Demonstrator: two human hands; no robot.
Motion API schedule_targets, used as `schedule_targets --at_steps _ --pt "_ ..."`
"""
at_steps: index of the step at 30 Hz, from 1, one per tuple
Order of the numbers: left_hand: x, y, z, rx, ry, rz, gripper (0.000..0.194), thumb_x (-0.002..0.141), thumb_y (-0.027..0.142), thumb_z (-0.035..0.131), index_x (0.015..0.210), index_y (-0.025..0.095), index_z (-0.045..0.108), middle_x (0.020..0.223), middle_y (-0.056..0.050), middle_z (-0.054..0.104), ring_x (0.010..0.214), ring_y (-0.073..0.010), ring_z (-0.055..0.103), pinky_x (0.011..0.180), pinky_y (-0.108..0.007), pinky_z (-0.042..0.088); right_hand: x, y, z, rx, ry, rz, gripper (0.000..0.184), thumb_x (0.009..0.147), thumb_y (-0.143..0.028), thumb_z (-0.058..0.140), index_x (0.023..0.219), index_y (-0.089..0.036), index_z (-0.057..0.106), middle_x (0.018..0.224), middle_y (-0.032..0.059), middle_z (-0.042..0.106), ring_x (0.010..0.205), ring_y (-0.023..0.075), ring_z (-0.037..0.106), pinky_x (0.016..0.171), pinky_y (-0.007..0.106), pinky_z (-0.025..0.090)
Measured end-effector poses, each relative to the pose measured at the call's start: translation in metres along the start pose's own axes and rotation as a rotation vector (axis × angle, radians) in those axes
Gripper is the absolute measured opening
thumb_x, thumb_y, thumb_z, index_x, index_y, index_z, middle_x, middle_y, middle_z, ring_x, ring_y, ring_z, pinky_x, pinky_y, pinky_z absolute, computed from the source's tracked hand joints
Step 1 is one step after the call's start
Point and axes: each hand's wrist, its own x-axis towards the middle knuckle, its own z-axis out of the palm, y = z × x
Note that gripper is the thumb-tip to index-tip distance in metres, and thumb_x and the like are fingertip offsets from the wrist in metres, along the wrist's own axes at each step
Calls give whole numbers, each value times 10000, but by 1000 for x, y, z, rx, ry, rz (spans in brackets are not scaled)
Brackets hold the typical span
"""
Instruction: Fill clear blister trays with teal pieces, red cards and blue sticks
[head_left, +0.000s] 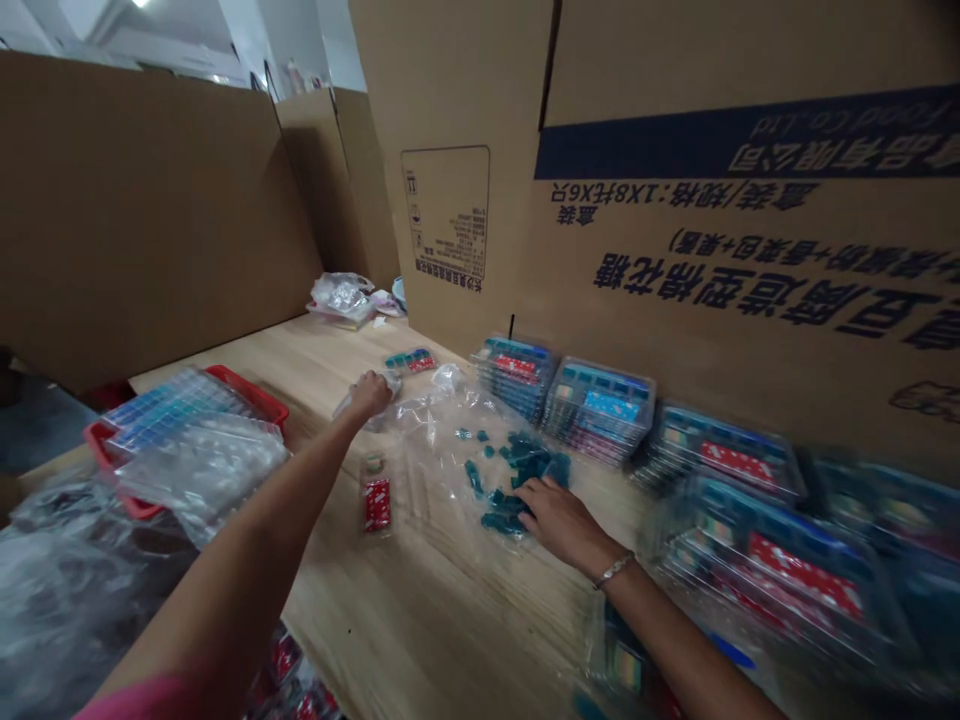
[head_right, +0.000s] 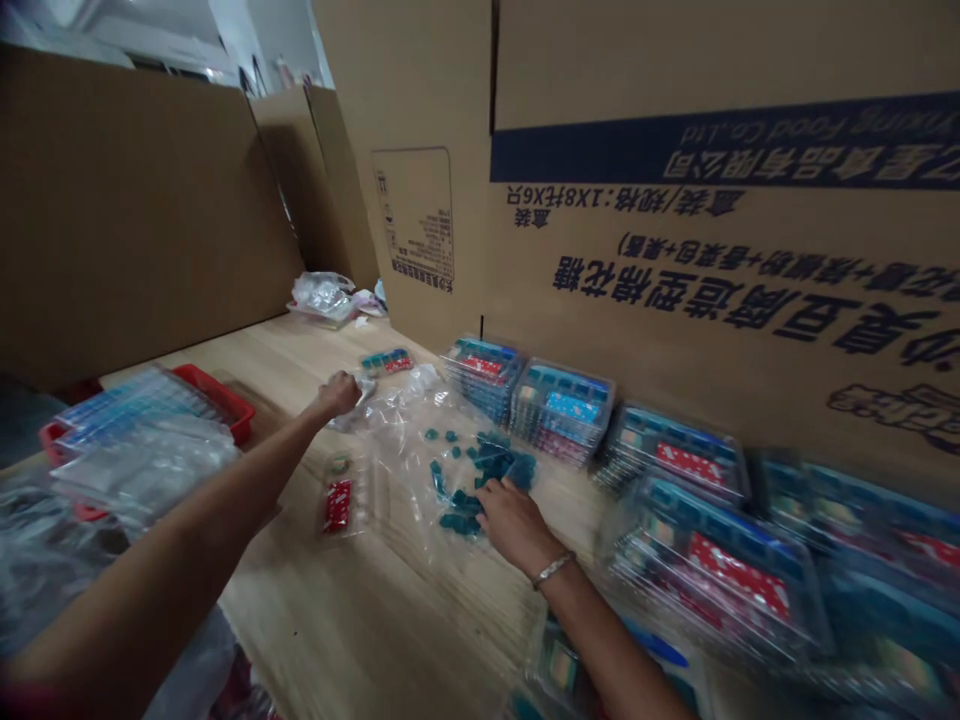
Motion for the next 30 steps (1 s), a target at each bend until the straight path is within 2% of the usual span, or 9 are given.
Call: schedule_targets --at_steps 5,9,12,15,19,22,24,27,30 --pt "-37 26 -53 7 321 34 315 873 202 356 1091 81 548 1409 -204 367 1238 -324 379 985 -463 313 -9 -11 -9 116 176 17 307 816 -109 507 1106 -142 599 1224 146 549 1088 267 543 934 400 438" --pt "-121 79 -77 -132 762 258 134 849 210 452 882 155 569 1387 -159 419 1246 -313 382 983 -463 319 -16 -49 -23 545 438 -62 693 780 -197 595 1398 -209 280 1343 139 458 1133 248 535 934 421 463" --pt "-189 114 -73 -251 879 423 82 843 193 484 790 173 544 1332 -150 467 1256 -294 376 1000 -458 310 -21 -75 -27 840 620 -171 886 730 -162 629 1445 -224 110 1354 149 441 1137 238 532 912 414 480" --pt "-228 129 -62 -371 792 482 84 840 185 506 760 178 530 1297 -148 487 1252 -295 371 990 -461 325 -31 -81 -27 999 628 -224 690 793 -114 519 1414 -204 232 1187 120 574 1006 193 597 837 350 510" --pt "-241 123 -56 -478 600 579 91 849 178 497 761 183 523 1233 -130 529 1197 -275 420 953 -437 364 -48 -67 -25 1028 522 -185 525 817 -129 478 1331 -193 389 933 40 653 792 142 623 733 287 515" --pt "-246 106 -59 -564 589 512 36 844 216 515 822 189 524 1242 -130 513 1162 -266 451 952 -450 359 -57 -54 -21 1023 489 -133 440 831 -124 427 1263 -189 473 931 35 659 722 117 611 673 254 499" --pt "-250 91 -58 -617 550 410 115 818 256 551 908 191 523 1241 -132 508 1130 -270 475 940 -462 365 -61 -49 -17 1015 456 -110 425 826 -111 412 1235 -182 503 940 39 665 674 104 598 636 238 484" --pt "-260 68 -39 -825 217 305 283 785 300 572 1037 202 485 1014 -68 587 892 -202 573 786 -364 453 -65 -49 -9 939 352 -120 430 826 -76 389 1222 -176 522 931 38 674 655 99 585 630 232 468" --pt "-275 47 -3 -1065 -136 176 304 772 292 529 1052 202 451 688 43 520 599 -129 535 571 -251 435 -64 -52 -2 726 206 -202 389 819 -57 425 1166 -159 566 972 64 667 765 132 604 712 260 474"
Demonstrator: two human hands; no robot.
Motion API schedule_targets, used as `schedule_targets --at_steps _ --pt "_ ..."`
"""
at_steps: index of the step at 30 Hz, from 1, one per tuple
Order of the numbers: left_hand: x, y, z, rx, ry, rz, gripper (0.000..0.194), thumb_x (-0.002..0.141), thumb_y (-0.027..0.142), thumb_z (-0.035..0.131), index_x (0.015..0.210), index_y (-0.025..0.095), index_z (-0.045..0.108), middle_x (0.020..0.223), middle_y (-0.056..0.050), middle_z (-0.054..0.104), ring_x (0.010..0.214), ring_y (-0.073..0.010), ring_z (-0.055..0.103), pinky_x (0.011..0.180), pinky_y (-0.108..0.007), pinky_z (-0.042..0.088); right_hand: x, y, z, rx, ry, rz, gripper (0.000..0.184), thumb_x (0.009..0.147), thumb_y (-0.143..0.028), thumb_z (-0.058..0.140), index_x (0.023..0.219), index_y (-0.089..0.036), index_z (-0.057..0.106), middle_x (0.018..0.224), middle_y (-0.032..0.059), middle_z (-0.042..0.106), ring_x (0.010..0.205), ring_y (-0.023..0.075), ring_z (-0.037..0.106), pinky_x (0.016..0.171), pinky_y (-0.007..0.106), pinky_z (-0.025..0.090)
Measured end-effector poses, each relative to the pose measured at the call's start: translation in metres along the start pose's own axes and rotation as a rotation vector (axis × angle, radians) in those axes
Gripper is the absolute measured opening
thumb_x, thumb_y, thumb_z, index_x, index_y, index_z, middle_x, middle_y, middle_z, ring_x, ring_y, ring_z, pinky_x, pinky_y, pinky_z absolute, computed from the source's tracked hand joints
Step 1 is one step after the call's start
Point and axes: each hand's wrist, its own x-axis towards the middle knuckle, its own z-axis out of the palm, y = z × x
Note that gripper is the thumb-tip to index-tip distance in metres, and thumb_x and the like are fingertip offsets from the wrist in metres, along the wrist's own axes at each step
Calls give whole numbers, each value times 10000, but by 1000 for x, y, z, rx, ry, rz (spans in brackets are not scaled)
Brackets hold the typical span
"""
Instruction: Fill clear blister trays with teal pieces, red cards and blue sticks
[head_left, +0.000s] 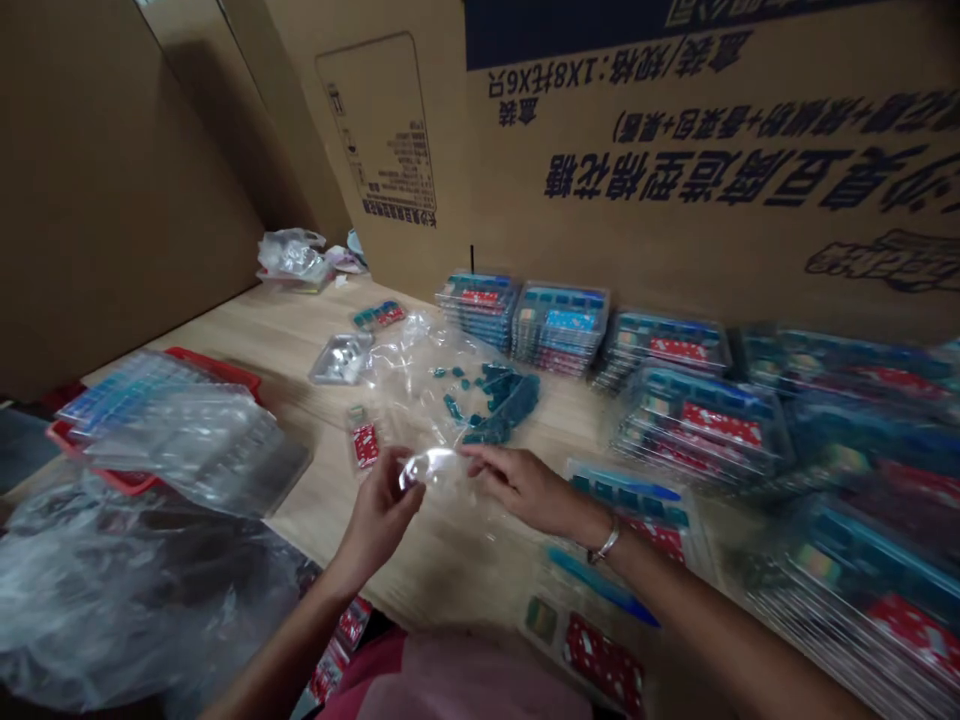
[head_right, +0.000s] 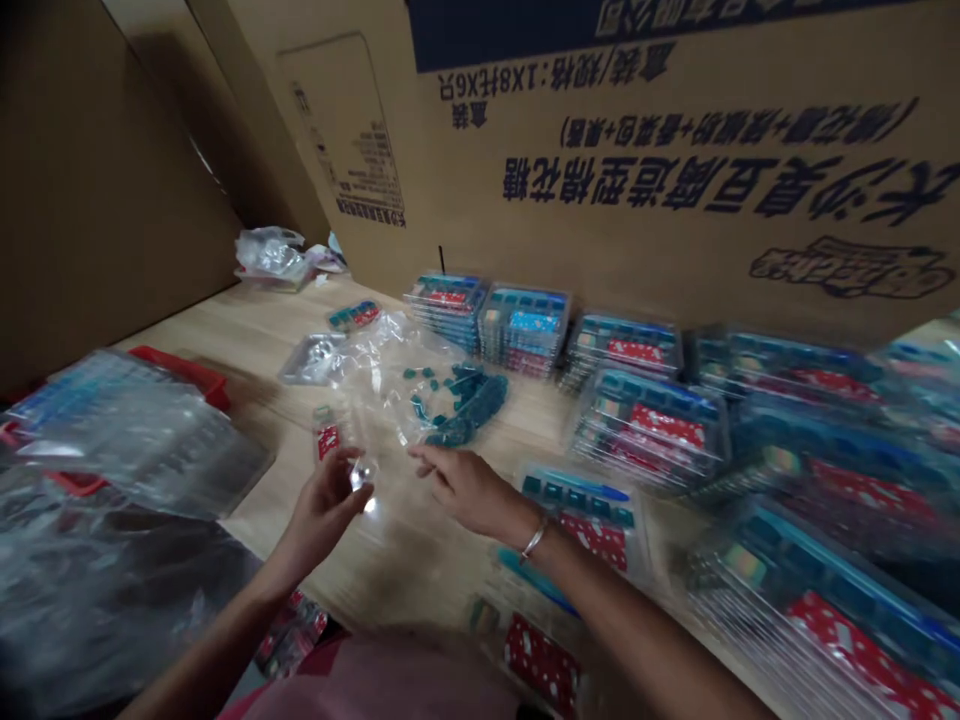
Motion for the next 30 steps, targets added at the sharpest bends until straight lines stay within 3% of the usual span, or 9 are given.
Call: schedule_targets --at_steps 3,7,9,12,14,19,25,28,30 --pt "-17 -31 3 159 6 -80 350 723 244 532 1065 193 475 719 23 534 608 -146 547 583 -280 454 10 12 -2 -334 -132 -69 317 795 -27 463 1042 -141 626 1067 111 626 963 190 575 841 309 450" --pt "-11 -23 7 628 140 193 289 769 221 529 1053 182 566 1129 -143 568 999 -275 554 819 -437 457 31 48 -22 -703 -85 32 496 791 28 402 1236 -158 517 1290 142 502 1235 254 391 980 432 339" --pt "8 -5 15 681 19 374 243 851 228 464 1062 196 581 1175 -130 582 1071 -260 531 889 -440 433 39 65 -33 -811 -118 100 500 816 13 394 1283 -149 469 1324 159 466 1287 280 310 1002 499 278" --pt "49 17 36 675 -311 529 304 915 287 402 1188 237 527 1232 -85 588 1172 -225 494 994 -466 367 45 77 -45 -926 -159 100 301 887 -67 387 1112 -133 577 1157 150 562 1179 268 396 995 492 258" --pt "79 21 49 753 -354 461 347 920 365 394 1222 237 508 1259 -90 580 1249 -274 436 1035 -579 271 47 75 -52 -992 -138 56 229 914 -118 399 953 -143 623 1007 117 603 1046 242 461 993 465 254" --pt "128 8 53 992 -98 236 442 902 477 364 1079 155 609 1247 -150 578 1347 -391 256 1040 -682 92 50 64 -57 -1033 -33 -7 233 925 -136 421 845 -175 637 896 71 616 958 217 471 1007 440 202" --pt "130 -1 49 972 -188 229 484 804 437 533 1176 128 548 1304 -188 511 1314 -406 300 1024 -649 223 46 64 -36 -911 -158 106 231 901 -145 463 785 -154 662 856 93 650 915 225 511 853 382 327" --pt "136 5 57 912 -336 319 204 804 195 515 946 124 643 1039 -169 641 1099 -301 547 966 -441 403 60 54 -30 -864 -124 157 238 895 -110 432 850 -144 664 913 119 655 978 232 527 832 346 358" --pt "147 8 66 878 -406 337 218 778 61 463 853 136 654 925 -142 663 953 -234 618 885 -334 457 77 50 -27 -815 -126 208 256 889 -74 407 916 -133 655 967 127 651 958 214 568 802 311 389"
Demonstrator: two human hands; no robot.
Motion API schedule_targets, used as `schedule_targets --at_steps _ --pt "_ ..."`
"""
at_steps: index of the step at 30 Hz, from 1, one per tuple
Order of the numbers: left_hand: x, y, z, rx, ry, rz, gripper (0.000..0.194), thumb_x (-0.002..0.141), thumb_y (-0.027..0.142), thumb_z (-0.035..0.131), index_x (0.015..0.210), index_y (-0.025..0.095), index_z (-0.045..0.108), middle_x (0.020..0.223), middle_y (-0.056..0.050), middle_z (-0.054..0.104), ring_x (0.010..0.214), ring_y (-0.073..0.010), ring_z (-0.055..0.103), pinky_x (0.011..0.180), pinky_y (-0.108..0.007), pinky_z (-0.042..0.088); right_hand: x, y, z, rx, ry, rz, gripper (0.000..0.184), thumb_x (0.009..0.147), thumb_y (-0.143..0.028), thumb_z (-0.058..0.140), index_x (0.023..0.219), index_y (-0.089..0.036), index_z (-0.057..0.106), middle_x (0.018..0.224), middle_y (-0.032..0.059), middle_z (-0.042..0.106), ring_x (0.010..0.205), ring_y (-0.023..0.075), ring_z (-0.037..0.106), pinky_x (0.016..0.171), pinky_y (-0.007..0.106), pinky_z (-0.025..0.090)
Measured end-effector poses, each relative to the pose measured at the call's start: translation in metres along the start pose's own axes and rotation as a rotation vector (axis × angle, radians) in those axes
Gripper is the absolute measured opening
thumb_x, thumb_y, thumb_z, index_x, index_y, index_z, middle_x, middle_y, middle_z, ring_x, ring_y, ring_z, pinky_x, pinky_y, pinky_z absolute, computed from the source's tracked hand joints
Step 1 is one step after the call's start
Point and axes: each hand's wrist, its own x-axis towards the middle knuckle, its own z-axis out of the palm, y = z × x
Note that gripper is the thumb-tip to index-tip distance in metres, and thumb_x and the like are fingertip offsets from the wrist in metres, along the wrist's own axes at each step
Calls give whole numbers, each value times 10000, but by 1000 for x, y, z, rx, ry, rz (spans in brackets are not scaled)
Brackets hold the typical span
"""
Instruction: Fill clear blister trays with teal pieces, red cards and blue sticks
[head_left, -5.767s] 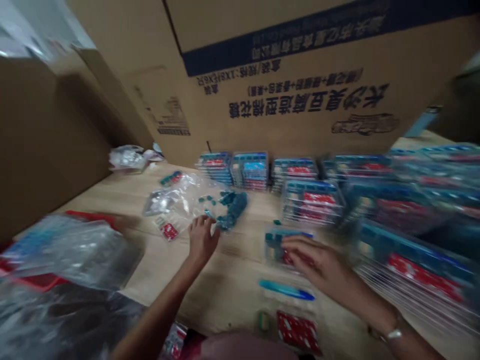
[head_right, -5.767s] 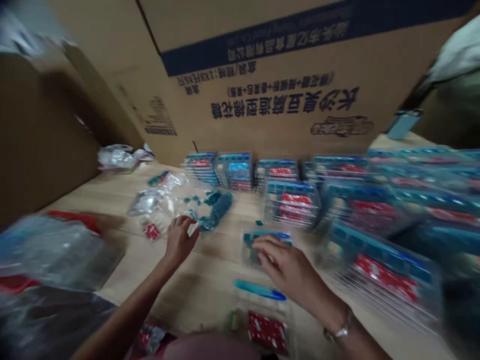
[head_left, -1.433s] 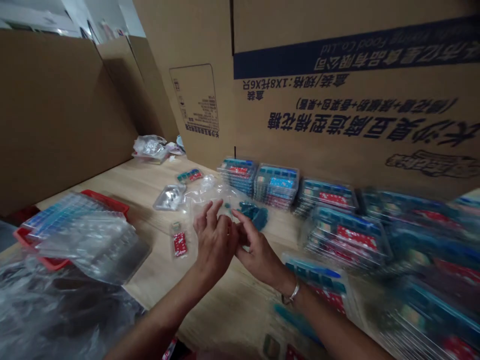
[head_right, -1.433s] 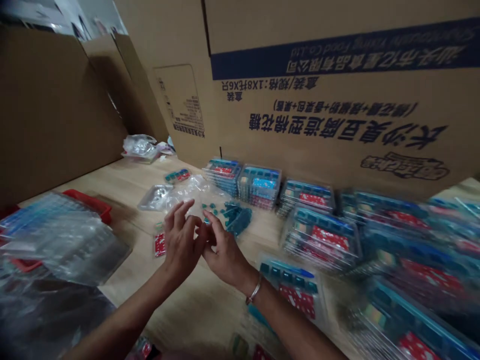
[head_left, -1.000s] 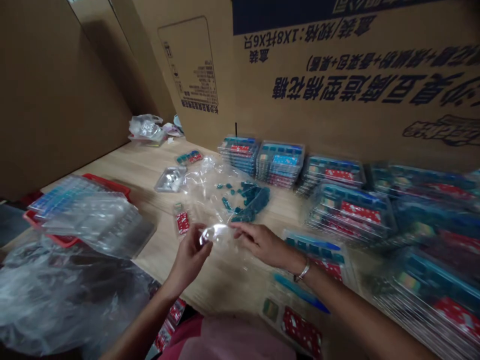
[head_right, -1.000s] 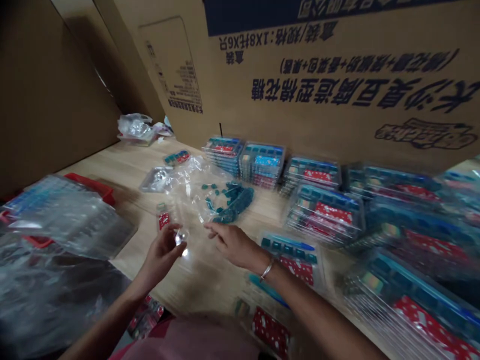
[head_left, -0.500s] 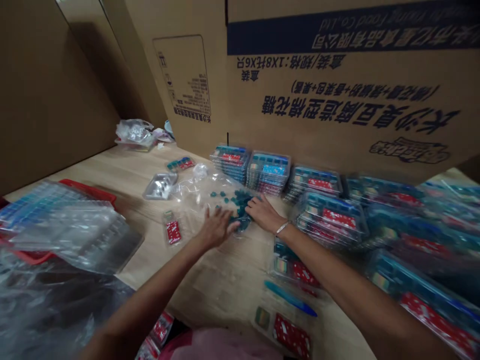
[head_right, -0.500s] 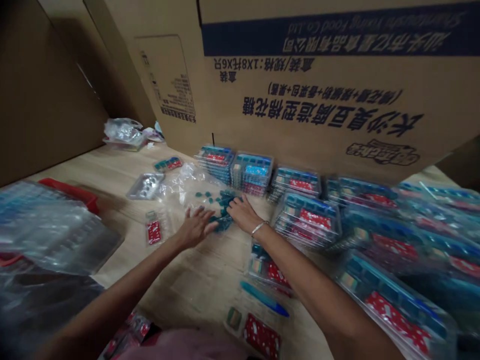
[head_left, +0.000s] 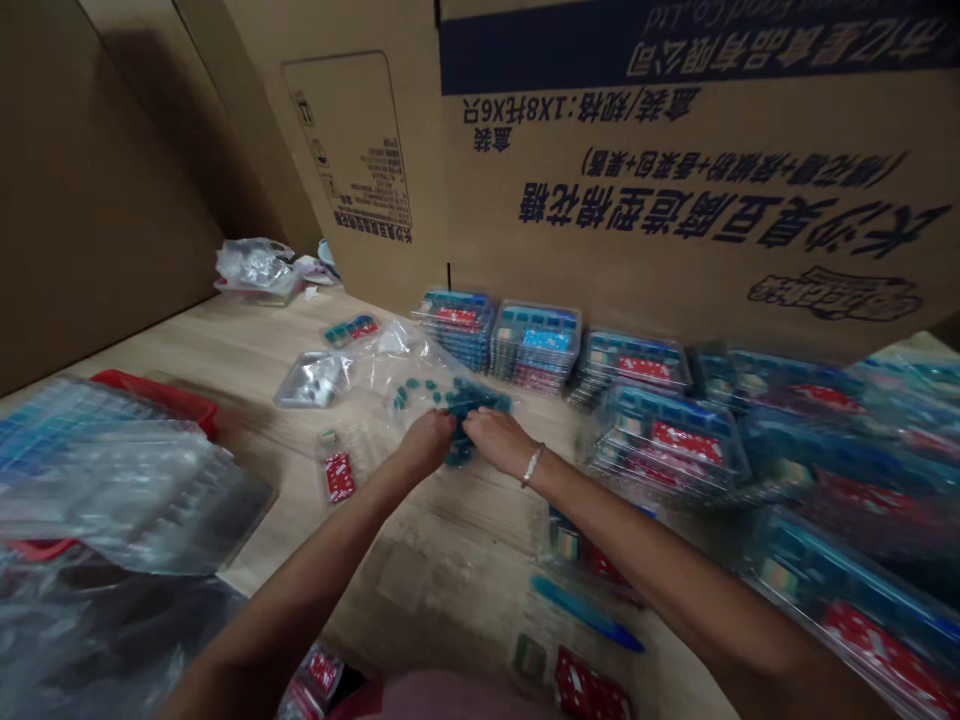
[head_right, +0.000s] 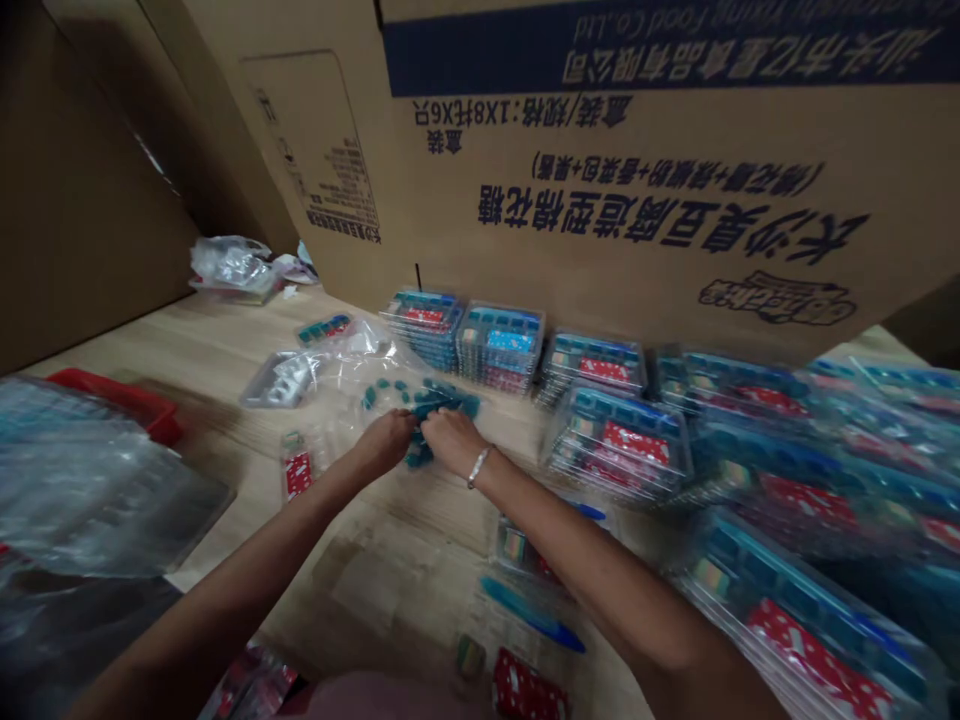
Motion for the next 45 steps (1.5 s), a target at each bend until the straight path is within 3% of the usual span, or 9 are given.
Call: schedule_targets --at_steps 5,10,18,21,24,28,32,38,45 --pt "38 -5 8 -73 16 -9 281 700 54 545 962 111 630 974 -155 658 961 -258 612 889 -348 453 44 8 5 77 -34 160 294 895 -82 386 1128 -80 566 1077 188 624 900 224 628 730 306 439" --pt "46 -15 10 -212 88 -25 315 655 63 560 958 117 624 927 -111 670 919 -249 620 826 -330 476 55 28 10 211 2 128 282 786 -125 580 1067 -121 601 1035 113 661 939 203 609 775 266 436" --pt "-3 6 3 -677 146 7 241 683 110 529 908 131 614 770 -8 657 707 -143 619 621 -226 490 -13 28 -6 538 133 12 233 781 -140 563 1007 -138 621 802 -4 645 704 126 580 641 213 402" --pt "-27 18 6 -873 99 73 367 656 107 532 1014 150 604 901 -41 676 813 -167 641 637 -238 511 -47 35 -4 522 69 -7 328 744 -128 613 1070 -162 615 944 28 642 709 123 583 662 223 406" --pt "-52 16 6 -824 171 16 413 665 108 503 1065 162 588 1009 -77 664 848 -170 643 616 -240 518 -74 46 -1 462 106 90 293 771 -109 580 1056 -163 621 1039 60 627 730 120 595 672 223 411" --pt "-86 5 6 -557 207 -25 193 719 138 508 864 170 630 761 -27 661 632 -129 606 573 -234 486 -95 51 -6 392 101 177 147 786 -85 542 826 -157 663 830 27 661 694 127 584 632 219 387" --pt "-102 9 14 -428 147 16 156 749 116 489 766 173 633 707 -26 634 636 -131 599 574 -224 456 -93 34 -11 256 21 147 168 787 -87 538 810 -174 680 864 31 680 772 153 598 671 235 380" --pt "-87 31 17 -429 159 -14 132 736 128 522 757 175 644 702 -22 642 611 -131 588 583 -230 444 -60 0 7 56 -136 50 203 799 -92 502 859 -144 689 937 118 689 889 230 620 685 271 404" --pt "-78 34 16 -727 157 -155 126 717 195 551 783 151 649 651 -8 652 584 -129 584 526 -215 426 -66 4 10 95 -47 20 205 781 -132 525 937 -181 649 963 66 672 872 208 610 682 264 413"
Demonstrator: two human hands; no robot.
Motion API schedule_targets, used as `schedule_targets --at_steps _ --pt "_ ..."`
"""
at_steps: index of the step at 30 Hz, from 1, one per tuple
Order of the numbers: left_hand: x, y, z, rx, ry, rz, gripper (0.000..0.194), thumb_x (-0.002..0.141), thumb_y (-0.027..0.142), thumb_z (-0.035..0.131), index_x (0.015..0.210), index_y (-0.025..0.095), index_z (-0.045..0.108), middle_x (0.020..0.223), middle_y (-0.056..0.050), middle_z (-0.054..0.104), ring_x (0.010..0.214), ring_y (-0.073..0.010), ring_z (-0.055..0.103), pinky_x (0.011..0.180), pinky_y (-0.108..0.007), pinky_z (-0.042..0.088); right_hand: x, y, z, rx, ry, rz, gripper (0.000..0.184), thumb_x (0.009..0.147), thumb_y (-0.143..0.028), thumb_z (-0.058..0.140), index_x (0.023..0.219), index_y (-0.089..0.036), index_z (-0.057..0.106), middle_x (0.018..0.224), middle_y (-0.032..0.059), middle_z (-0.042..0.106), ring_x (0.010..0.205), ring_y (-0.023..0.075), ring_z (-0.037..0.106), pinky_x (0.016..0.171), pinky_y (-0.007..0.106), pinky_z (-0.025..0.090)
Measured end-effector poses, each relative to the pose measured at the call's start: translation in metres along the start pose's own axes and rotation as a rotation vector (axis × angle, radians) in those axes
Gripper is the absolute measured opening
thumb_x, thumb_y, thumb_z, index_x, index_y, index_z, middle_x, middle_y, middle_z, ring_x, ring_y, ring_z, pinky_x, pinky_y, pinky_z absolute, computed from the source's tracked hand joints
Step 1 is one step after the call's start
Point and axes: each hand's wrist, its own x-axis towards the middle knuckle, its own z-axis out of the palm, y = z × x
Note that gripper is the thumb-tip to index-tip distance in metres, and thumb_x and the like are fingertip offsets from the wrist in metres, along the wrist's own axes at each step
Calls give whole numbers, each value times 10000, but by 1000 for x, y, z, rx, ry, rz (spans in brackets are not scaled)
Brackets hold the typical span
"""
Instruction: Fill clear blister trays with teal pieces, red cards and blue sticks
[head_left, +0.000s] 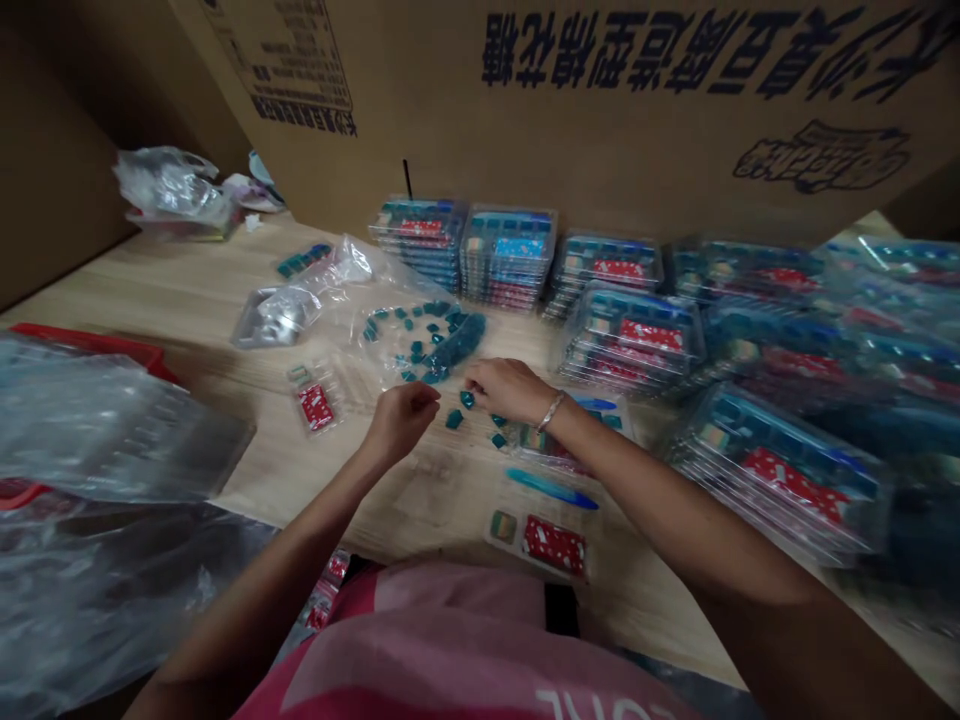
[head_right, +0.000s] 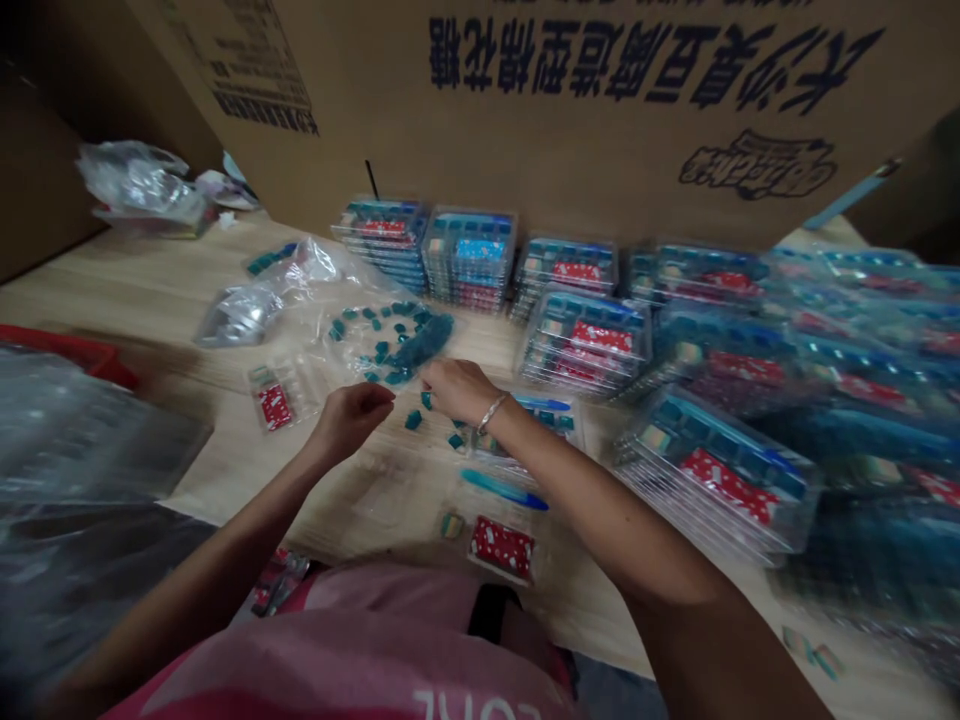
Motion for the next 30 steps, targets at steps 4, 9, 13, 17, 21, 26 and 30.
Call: schedule_targets --at_steps 4,9,13,17,21,26,30 --pt "2 -1 5 -9 29 -35 111 675 171 561 739 145 647 605 2 628 559 -123 568 516 -212 412 0 1 6 -54 -16 -81 198 784 -106 524 931 -149 649 1000 98 655 967 215 577 775 274 409" --pt "0 -1 7 -37 16 -57 125 675 187 565 751 144 655 597 6 622 529 -116 546 507 -217 401 -2 -3 7 -17 37 -25 190 841 -140 481 920 -166 652 957 81 664 931 206 584 782 282 409" --pt "1 0 12 29 6 -15 133 681 165 566 765 145 666 621 -6 630 554 -127 553 530 -230 405 -8 -11 8 -43 -13 -63 203 812 -113 519 956 -163 653 1007 95 653 971 219 577 783 287 410" --pt "0 3 16 79 0 80 138 610 124 639 738 166 670 704 -18 652 646 -143 570 596 -242 421 -11 -18 10 -72 -25 -70 177 808 -112 516 911 -127 658 951 127 659 944 238 587 784 313 409" --pt "-9 10 13 -306 -12 -71 121 631 232 682 720 154 655 655 -12 644 599 -124 559 565 -230 415 -22 -19 0 200 170 -52 189 750 -115 575 922 -147 645 892 66 658 822 180 594 713 262 414" --pt "-27 25 8 -924 -214 -353 314 536 367 799 687 137 649 623 -15 659 558 -95 579 570 -209 438 -45 -23 0 654 364 -155 205 720 -53 567 872 -162 651 794 3 645 719 115 587 664 213 427" --pt "-41 31 13 -964 -157 -367 324 502 329 827 703 140 659 631 -14 662 582 -102 594 585 -210 450 -56 -29 13 726 460 -146 241 736 -48 555 908 -168 673 811 20 664 731 120 606 672 221 448"
